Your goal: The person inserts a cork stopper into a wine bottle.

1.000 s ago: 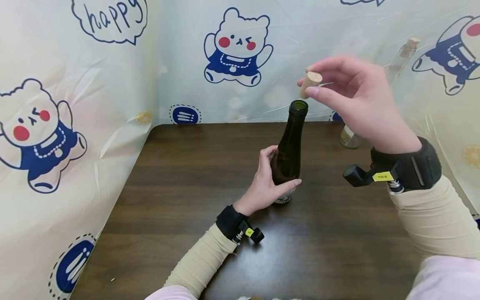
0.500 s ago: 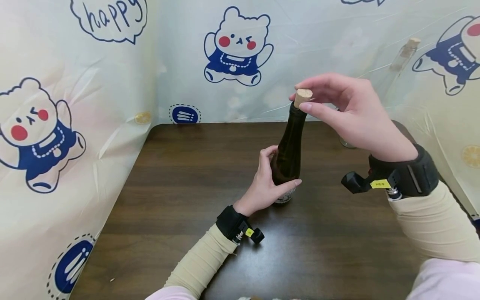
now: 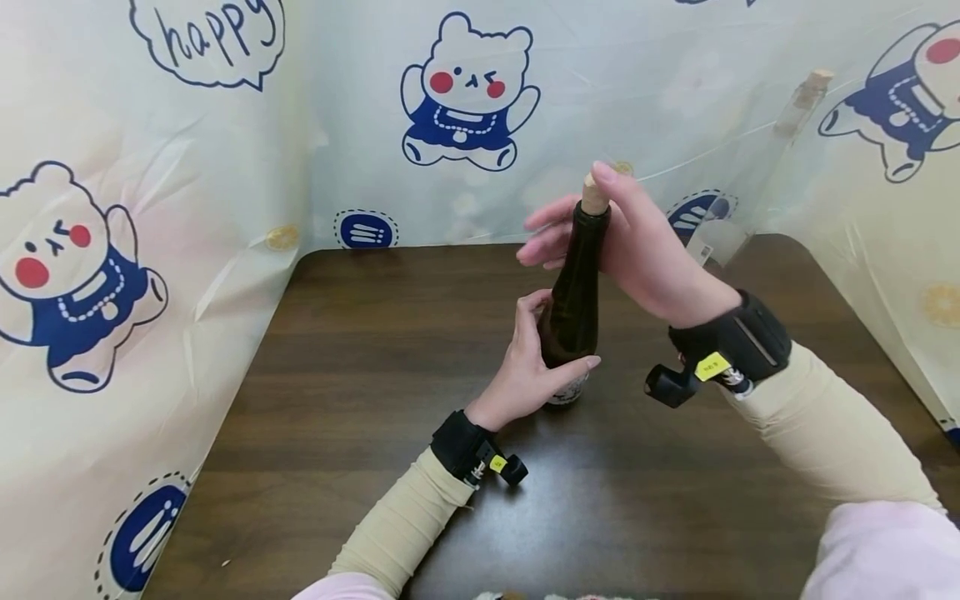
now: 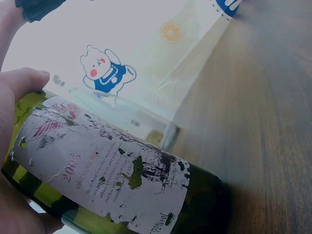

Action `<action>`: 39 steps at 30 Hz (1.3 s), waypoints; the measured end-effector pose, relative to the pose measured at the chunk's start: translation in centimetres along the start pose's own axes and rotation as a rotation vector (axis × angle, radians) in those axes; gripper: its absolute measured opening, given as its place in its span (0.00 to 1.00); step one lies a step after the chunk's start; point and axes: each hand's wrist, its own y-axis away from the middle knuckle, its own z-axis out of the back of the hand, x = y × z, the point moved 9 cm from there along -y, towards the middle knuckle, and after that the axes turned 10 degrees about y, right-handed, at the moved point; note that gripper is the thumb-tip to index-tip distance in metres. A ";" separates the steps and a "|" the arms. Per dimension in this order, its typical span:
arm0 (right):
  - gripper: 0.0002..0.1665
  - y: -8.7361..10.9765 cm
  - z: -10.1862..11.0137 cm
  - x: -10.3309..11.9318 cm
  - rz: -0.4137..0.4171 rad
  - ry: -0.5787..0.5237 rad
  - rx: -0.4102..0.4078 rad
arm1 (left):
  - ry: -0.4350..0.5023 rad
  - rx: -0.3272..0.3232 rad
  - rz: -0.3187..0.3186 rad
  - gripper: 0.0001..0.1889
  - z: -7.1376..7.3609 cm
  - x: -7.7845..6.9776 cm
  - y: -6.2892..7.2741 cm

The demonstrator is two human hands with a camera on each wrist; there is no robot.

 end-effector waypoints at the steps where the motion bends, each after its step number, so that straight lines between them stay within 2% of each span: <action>1: 0.40 -0.2 -0.1 -0.2 -0.013 -0.017 -0.003 | -0.003 -0.002 -0.007 0.46 0.0 -0.1 0.0; 5: 0.38 -0.6 -0.3 -0.5 -0.012 -0.046 -0.054 | -0.013 -0.006 -0.020 0.46 0.1 -0.1 -0.1; 9: 0.34 -0.8 -0.3 -0.3 0.027 -0.051 -0.094 | -0.015 -0.007 -0.016 0.46 0.1 -0.1 -0.1; 17: 0.31 -0.9 -0.5 0.1 0.102 -0.049 -0.112 | -0.017 -0.019 -0.007 0.46 0.1 0.2 0.0; 25: 0.31 -0.8 -0.4 0.2 0.122 -0.065 -0.124 | 0.002 -0.017 -0.020 0.46 0.1 0.0 -0.1; 30: 0.34 -0.2 -0.1 -0.3 0.153 -0.074 -0.122 | 0.013 0.001 0.000 0.46 0.0 0.2 -0.1; 34: 0.41 0.7 0.3 -2.1 0.125 0.008 -0.111 | 0.018 0.006 0.012 0.46 -0.1 -0.5 0.1; 39: 0.31 2.4 0.4 -5.3 0.035 0.223 -0.054 | 0.025 0.010 -0.029 0.43 0.0 -3.3 0.0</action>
